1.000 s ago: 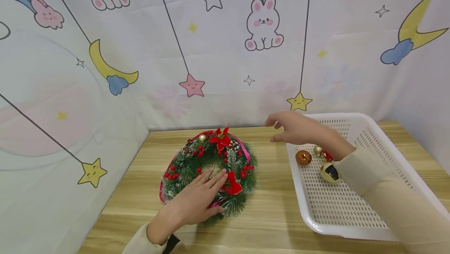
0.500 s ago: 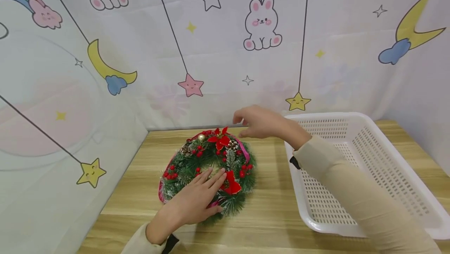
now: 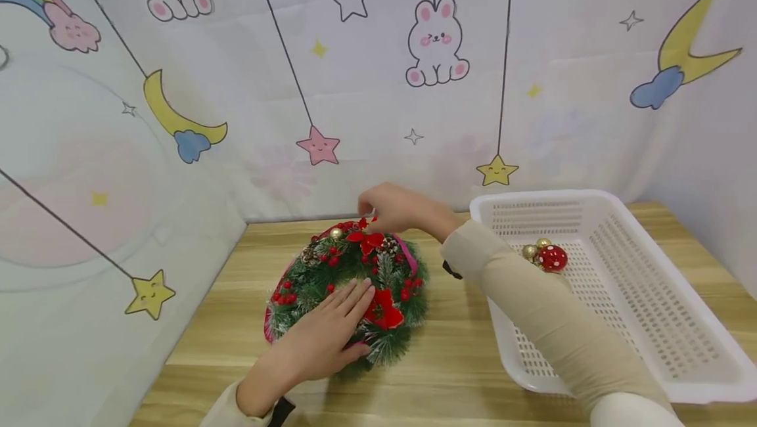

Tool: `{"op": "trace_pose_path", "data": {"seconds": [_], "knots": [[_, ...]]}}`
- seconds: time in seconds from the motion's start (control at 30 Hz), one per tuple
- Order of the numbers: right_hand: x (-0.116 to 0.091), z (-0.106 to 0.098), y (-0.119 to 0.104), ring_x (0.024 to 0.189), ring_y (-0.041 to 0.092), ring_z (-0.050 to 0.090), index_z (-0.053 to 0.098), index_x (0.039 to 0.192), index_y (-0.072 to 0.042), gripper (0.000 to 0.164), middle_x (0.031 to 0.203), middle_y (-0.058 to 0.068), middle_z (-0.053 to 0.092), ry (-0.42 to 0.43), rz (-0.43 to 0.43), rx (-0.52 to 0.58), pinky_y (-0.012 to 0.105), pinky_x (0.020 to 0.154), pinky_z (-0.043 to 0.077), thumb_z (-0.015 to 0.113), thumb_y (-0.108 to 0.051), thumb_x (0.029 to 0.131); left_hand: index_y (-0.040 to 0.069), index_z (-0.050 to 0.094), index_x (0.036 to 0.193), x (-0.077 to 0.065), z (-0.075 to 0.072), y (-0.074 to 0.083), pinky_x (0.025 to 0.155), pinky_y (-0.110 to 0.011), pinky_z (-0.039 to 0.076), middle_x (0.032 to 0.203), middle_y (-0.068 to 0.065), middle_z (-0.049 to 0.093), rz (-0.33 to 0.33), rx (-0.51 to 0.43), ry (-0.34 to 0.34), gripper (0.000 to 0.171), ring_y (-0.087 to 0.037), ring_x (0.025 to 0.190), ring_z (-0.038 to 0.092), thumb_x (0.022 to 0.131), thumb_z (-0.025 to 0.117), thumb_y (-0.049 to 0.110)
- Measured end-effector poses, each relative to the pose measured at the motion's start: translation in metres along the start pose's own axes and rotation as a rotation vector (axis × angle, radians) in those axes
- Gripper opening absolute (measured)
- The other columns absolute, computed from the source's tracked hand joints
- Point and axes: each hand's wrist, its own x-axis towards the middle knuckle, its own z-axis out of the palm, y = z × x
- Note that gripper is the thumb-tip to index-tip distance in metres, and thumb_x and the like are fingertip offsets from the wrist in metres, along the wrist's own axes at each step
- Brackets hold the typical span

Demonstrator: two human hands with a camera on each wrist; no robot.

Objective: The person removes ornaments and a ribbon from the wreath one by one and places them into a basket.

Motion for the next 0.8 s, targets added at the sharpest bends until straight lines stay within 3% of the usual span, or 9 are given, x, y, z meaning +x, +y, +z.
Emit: {"op": "trace_pose_path", "data": {"seconds": [0.37, 0.57, 0.8], "knots": [[0.047, 0.022, 0.001, 0.112, 0.028, 0.072, 0.072, 0.124, -0.003, 0.027, 0.125, 0.015, 0.074, -0.002, 0.029, -0.057, 0.044, 0.099, 0.061, 0.071, -0.016, 0.1, 0.009, 0.024, 0.168, -0.018, 0.009, -0.015, 0.135, -0.051, 0.023, 0.178, -0.009, 0.016, -0.001, 0.098, 0.16, 0.084, -0.031, 0.166, 0.016, 0.105, 0.057, 0.053], [0.064, 0.041, 0.003, 0.123, 0.028, 0.069, 0.071, 0.13, -0.007, 0.031, 0.134, 0.012, 0.072, 0.017, 0.056, -0.133, 0.045, 0.108, 0.057, 0.07, -0.017, 0.101, 0.008, 0.023, 0.168, -0.028, 0.02, -0.016, 0.134, -0.051, 0.024, 0.178, -0.01, 0.015, -0.041, 0.148, 0.228, 0.088, -0.03, 0.166, 0.016, 0.104, 0.054, 0.059], [0.081, 0.06, 0.005, 0.142, 0.03, 0.057, 0.064, 0.143, -0.01, 0.043, 0.151, 0.011, 0.061, 0.007, 0.051, -0.146, 0.045, 0.12, 0.049, 0.068, -0.012, 0.101, 0.001, 0.026, 0.166, -0.032, 0.029, -0.015, 0.132, -0.049, 0.03, 0.177, -0.017, 0.018, -0.053, 0.161, 0.222, 0.088, -0.035, 0.164, 0.022, 0.105, 0.055, 0.057]]}}
